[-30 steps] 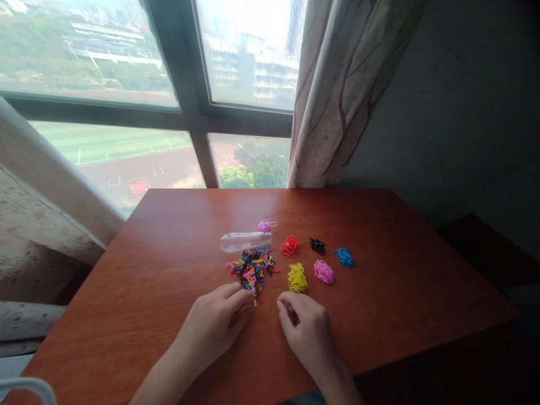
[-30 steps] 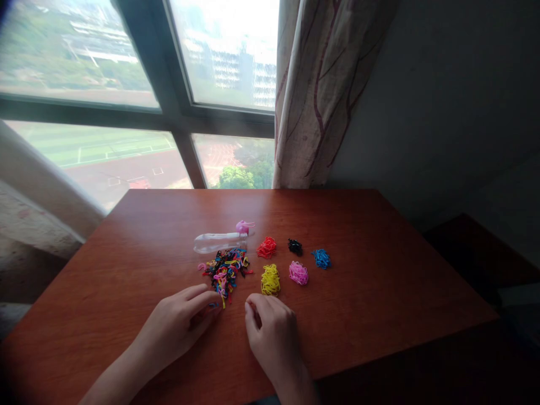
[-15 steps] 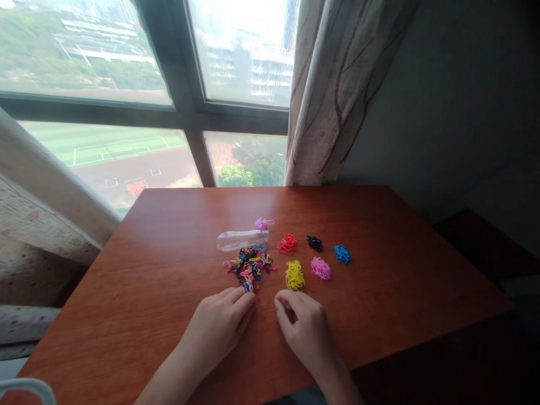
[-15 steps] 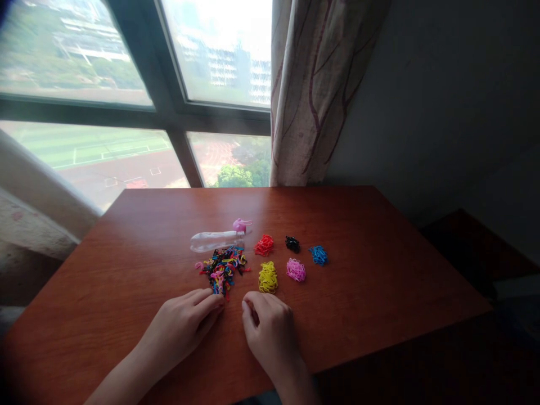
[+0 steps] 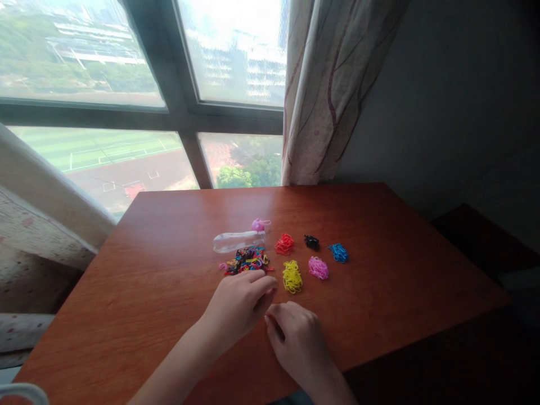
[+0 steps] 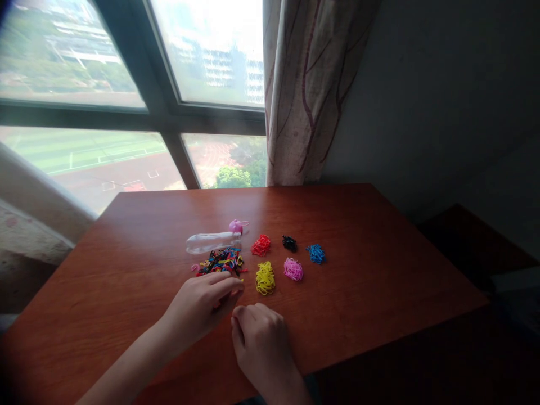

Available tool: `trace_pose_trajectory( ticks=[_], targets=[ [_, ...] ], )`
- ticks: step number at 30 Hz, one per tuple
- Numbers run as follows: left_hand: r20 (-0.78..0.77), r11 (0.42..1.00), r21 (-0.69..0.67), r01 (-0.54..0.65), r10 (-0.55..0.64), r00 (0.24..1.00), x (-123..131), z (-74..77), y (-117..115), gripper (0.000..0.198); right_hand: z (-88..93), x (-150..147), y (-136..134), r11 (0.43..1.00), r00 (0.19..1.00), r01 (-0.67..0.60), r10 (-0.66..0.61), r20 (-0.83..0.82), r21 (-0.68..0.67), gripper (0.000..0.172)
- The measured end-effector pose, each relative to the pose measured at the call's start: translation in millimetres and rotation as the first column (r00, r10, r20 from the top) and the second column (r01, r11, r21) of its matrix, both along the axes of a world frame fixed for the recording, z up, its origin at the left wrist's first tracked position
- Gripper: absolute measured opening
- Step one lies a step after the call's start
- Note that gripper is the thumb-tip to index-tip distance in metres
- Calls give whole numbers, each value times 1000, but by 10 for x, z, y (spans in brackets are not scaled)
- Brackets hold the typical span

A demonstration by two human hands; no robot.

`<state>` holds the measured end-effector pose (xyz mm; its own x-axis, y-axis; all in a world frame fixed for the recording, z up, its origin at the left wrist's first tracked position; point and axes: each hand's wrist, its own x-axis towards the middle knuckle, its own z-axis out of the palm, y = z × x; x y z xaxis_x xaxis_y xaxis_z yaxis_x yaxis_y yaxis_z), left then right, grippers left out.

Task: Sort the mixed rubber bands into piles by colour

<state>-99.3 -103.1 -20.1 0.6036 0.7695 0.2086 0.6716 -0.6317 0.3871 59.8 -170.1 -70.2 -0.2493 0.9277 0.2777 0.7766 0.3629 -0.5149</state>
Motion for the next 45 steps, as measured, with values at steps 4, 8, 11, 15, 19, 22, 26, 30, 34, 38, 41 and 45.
trace_pose_trajectory(
  ticks=[4, 8, 11, 15, 19, 22, 26, 30, 34, 38, 41, 45],
  targets=[
    [-82, 998, -51, 39, -43, 996, 255, 61, 175, 15, -47, 2, -2, 1000, 1000, 13, -13, 6, 2, 14],
    [-111, 997, -53, 63, -68, 991, 428, 37, 290, 13, -46, 2, 3, 1000, 1000, 12, -12, -5, -9, 16],
    [-122, 996, -52, 76, -82, 989, 493, -14, 341, 14, -33, 0, 7, 1000, 1000, 19, -19, -18, 0, 16],
    [-132, 995, -59, 82, -89, 987, 520, -60, 364, 16, -28, -3, 13, 1000, 1000, 20, -20, -22, 14, 16],
    [-130, 993, -70, 90, -98, 987, 501, -42, 350, 16, -39, -3, 13, 1000, 1000, 24, -24, -17, 8, 16],
    [-118, 992, -76, 97, -106, 987, 469, 1, 332, 15, -46, -1, 12, 1000, 1000, 23, -23, -17, -1, 17],
    [-92, 994, -74, 83, -90, 992, 370, 84, 306, 15, -25, -1, 12, 1000, 1000, 18, -19, -25, -5, 16],
    [-15, 997, -73, 17, -18, 1000, 114, 136, 240, 20, 19, -4, 9, 999, 999, 21, -22, -33, -28, 15],
    [98, 987, -123, -104, 116, 988, -262, 81, 116, 20, 43, -6, 12, 999, 1000, 6, -7, -28, -46, 15],
    [134, 962, -131, -240, 257, 957, -574, -60, -18, 20, 51, -46, 16, 999, 1000, 6, -6, -16, -45, 14],
    [134, 956, -151, -253, 274, 952, -691, -172, -88, 20, 56, -140, 24, 999, 1000, -5, 4, -16, -38, 11],
    [87, 949, -184, -257, 276, 957, -696, -242, -133, 19, 57, -328, 58, 999, 1000, 11, -11, 0, -40, 13]
  ],
)
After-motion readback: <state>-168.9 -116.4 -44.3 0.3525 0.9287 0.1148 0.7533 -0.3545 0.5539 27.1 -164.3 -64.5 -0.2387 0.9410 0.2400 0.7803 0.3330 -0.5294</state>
